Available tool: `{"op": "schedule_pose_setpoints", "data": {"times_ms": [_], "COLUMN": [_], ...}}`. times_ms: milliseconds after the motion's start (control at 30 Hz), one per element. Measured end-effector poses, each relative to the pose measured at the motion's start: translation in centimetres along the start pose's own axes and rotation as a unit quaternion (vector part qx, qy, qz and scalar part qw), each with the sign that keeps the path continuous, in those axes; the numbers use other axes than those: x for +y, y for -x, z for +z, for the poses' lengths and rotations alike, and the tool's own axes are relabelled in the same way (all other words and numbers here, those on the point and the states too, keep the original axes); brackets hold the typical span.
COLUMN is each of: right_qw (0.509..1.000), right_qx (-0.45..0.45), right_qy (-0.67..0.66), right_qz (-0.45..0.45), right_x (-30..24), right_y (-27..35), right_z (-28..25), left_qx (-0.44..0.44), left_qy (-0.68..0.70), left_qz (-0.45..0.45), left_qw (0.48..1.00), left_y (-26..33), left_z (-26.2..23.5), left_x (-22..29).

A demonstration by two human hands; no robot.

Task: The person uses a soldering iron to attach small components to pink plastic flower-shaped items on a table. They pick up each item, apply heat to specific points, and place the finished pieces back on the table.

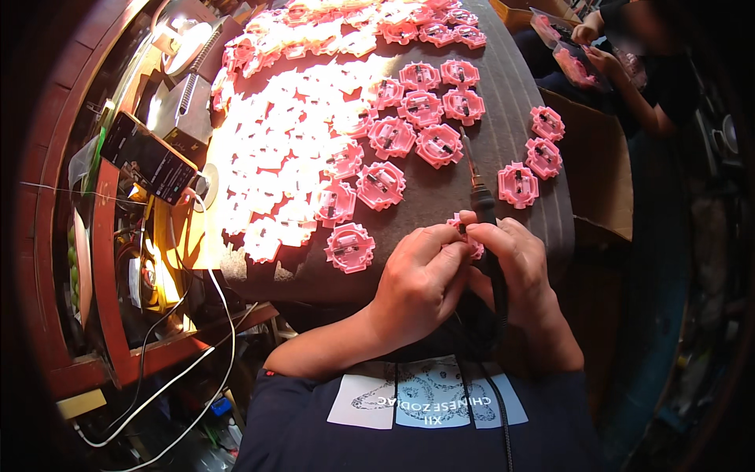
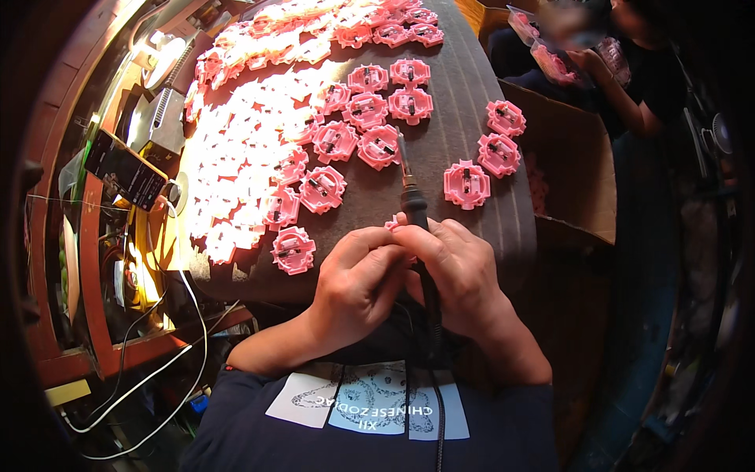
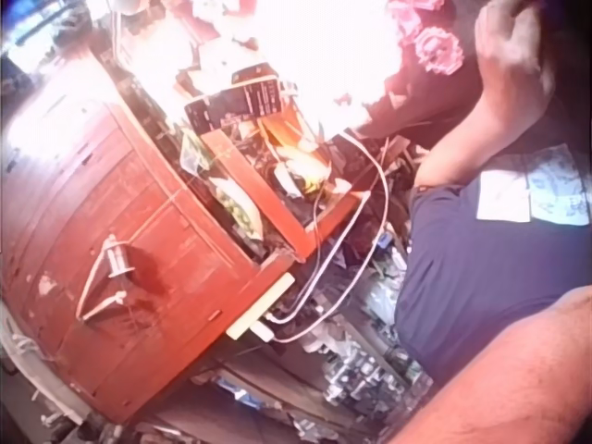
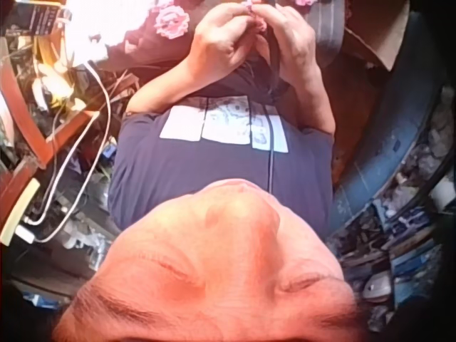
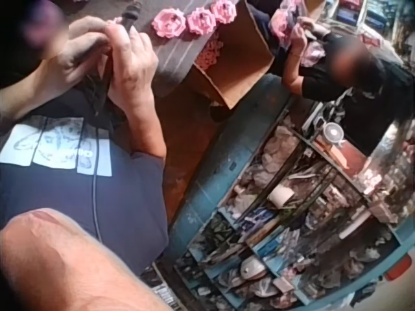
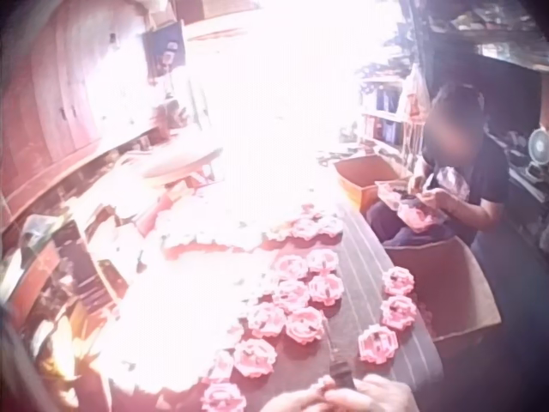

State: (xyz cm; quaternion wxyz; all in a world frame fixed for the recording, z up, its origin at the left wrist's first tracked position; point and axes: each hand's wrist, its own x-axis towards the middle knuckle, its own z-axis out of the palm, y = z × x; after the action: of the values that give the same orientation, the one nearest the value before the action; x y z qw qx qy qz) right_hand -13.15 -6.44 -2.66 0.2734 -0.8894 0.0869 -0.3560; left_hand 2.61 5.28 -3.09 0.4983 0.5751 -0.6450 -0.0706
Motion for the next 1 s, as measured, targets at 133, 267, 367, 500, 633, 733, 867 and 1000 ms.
{"op": "schedule_pose_setpoints", "data": {"times_ms": [133, 267, 367, 500, 633, 733, 867, 1000], "right_qw": [0.999, 0.998, 0.993, 0.987, 0.993, 0.995, 0.993, 0.993], "right_qx": [0.025, 0.058, 0.077, 0.109, 0.098, 0.079, 0.107, 0.107], "right_qy": [-0.018, 0.009, 0.083, 0.111, 0.024, -0.002, 0.009, 0.023], "right_qz": [0.013, 0.038, 0.046, 0.025, -0.065, -0.057, -0.05, -0.032], "right_x": [0.3, 0.3, 0.9, 0.3, -1.0, -1.3, -1.0, -1.1], "right_y": [-0.2, -0.7, -1.1, -0.5, 0.4, 0.7, 0.8, 1.1], "right_z": [0.5, 0.4, -0.2, -0.3, 1.5, 2.4, 3.0, 3.1], "left_qx": [0.014, 0.036, 0.022, 0.027, 0.004, -0.03, -0.051, -0.055], "left_qy": [-0.016, -0.185, -0.242, -0.199, -0.146, -0.135, -0.131, -0.116], "left_qz": [-0.013, -0.041, -0.098, -0.075, -0.029, -0.007, 0.008, 0.019], "left_qw": [1.0, 0.981, 0.965, 0.977, 0.989, 0.99, 0.99, 0.992], "left_y": [1.0, 2.8, 4.5, 5.4, 4.2, 2.5, 1.7, 1.5], "left_z": [-2.5, -6.9, -8.1, -6.7, -4.5, -3.6, -3.2, -3.1], "left_x": [1.7, 1.6, 1.0, 0.1, 0.0, 0.2, 0.1, -0.2]}}
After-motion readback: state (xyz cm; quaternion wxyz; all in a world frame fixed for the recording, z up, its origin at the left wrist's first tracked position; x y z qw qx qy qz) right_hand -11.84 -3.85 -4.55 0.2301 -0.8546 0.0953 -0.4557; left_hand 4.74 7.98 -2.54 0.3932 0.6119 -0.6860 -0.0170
